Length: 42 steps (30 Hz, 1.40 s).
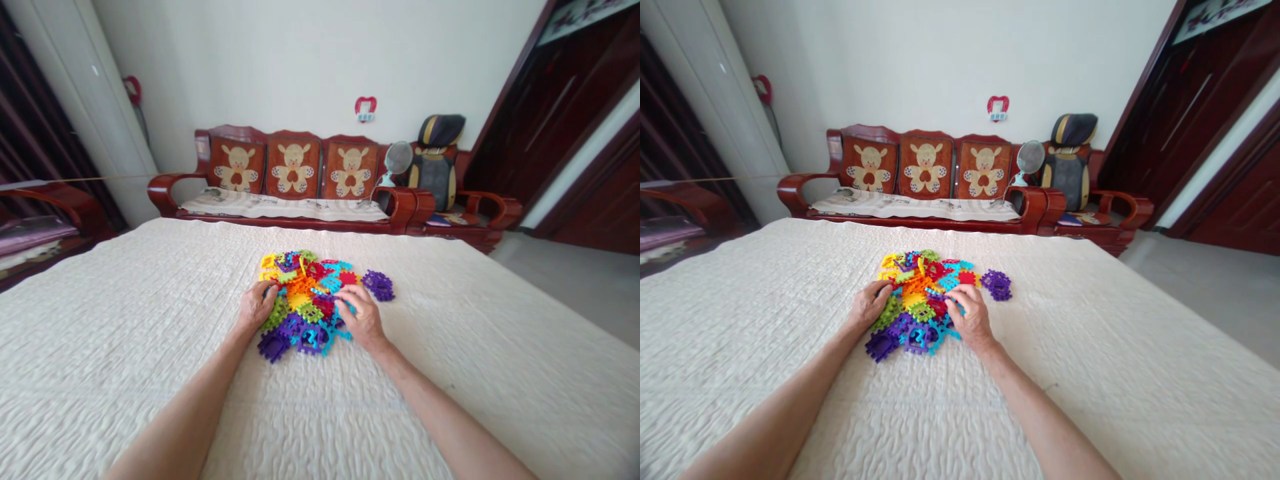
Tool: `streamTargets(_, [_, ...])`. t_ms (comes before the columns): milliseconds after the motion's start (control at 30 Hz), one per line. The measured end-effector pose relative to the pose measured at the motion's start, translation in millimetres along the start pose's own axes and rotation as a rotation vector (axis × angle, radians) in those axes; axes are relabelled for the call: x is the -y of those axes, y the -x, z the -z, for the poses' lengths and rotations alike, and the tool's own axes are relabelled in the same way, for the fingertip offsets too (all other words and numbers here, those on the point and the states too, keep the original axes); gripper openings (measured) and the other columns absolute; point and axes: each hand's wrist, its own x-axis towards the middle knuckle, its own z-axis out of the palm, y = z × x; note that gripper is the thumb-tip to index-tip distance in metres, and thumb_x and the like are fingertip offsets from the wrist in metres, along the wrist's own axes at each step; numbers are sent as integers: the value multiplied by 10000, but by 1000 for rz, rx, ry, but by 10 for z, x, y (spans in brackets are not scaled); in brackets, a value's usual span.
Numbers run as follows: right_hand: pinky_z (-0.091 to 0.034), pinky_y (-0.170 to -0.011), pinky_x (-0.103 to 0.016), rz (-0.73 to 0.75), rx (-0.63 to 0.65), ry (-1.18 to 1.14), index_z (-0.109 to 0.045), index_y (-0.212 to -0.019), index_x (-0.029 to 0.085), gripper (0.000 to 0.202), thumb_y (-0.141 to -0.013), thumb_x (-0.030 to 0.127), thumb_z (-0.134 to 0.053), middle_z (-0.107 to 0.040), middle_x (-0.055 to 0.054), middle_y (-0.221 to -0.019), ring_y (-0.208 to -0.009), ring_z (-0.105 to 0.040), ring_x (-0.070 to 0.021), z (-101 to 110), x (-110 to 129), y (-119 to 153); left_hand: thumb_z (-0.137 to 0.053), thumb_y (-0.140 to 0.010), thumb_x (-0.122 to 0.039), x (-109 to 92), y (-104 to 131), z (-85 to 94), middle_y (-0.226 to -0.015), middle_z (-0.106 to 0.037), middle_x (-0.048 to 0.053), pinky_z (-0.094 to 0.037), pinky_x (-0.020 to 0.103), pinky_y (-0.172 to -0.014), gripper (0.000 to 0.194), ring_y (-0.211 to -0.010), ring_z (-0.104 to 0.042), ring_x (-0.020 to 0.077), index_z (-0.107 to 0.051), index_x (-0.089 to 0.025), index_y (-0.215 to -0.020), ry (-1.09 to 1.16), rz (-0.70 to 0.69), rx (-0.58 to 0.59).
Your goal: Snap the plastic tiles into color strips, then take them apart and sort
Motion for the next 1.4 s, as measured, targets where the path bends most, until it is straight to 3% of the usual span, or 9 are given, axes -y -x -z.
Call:
streamTargets(233, [-503, -759, -327, -438, -204, -259, -637, -977, 167, 373, -789, 476, -546, -677, -74, -913, -823, -622, -197, 191, -341, -97, -388, -866, -380, -1, -2, 3, -1060, -678, 78, -460, 326, -916, 368, -996, -618, 205, -666, -182, -1005, -4, -9, 19])
streamTargets(333, [-496, -751, -327, -567, -253, -248, -618, -1037, 141, 466, -778, 516, -525, -689, -84, -920, -825, -628, -211, 318, -545, -96, -394, -863, -380, -8, 0, 5, -1050, -681, 75, -463, 317, -907, 360, -989, -620, 200, -667, -184, -993, -5, -10, 12])
streamTargets(433, [-478, -793, -359, -539, -362, -31, -636, -995, 141, 435, -771, 494, -516, -685, -91, -894, -820, -615, -222, 446, -781, -64, -393, -861, -367, -20, 1, 9, -1043, -686, 63, -469, 314, -891, 345, -977, -622, 197, -669, -196, -979, -7, -4, 15])
streamTargets(567, [-432, -896, -439, -322, -410, 266, -638, -978, 152, 333, -775, 381, -508, -644, -119, -960, -921, -575, -247, 521, -909, -16, -397, -852, -355, -38, 2, 17, -1036, -689, 64, -468, 318, -890, 343, -964, -624, 196, -671, -191, -978, -2, 13, 9])
streamTargets(767, [-423, -942, -404, 62, -226, 281, -614, -1025, 179, 260, -788, 209, -512, -594, -87, -1051, -1028, -541, -215, 396, -411, 27, -378, -858, -367, -26, 7, 19, -1041, -684, 65, -451, 302, -914, 370, -991, -611, 185, -668, -179, -988, 15, 1, 17])
streamTargets(867, [-393, -973, -413, 142, -96, 299, -616, -1026, 189, 262, -782, 175, -522, -574, -81, -1093, -1072, -519, -223, 332, -156, 110, -387, -854, -371, -9, 8, 13, -1041, -686, 61, -456, 299, -907, 369, -978, -618, 187, -677, -176, -973, 44, 0, 5])
streamTargets(1033, [-438, -895, -380, 86, 66, 190, -610, -974, 187, 205, -812, 171, -486, -595, -76, -1002, -984, -547, -206, 212, 125, 332, -414, -843, -374, -56, 19, 48, -1024, -693, 54, -456, 295, -914, 355, -995, -618, 185, -682, -172, -960, 132, 49, -76])
streamTargets(1233, [-444, -873, -376, -45, 79, 136, -605, -996, 176, 216, -814, 205, -491, -609, -84, -990, -959, -549, -209, 56, 455, 556, -408, -840, -274, -156, 209, 201, -1063, -667, 106, -447, 323, -936, 317, -1036, -601, 200, -663, -141, -975, -24, 130, -242])
streamTargets(1400, [-443, -856, -367, -60, 75, 151, -616, -966, 172, 213, -792, 186, -494, -616, -84, -957, -939, -552, -210, 39, 502, 588, -373, -822, -148, -171, 518, 254, -1080, -663, 105, -450, 324, -917, 372, -1015, -610, 205, -631, -142, -1091, -235, 222, -149])
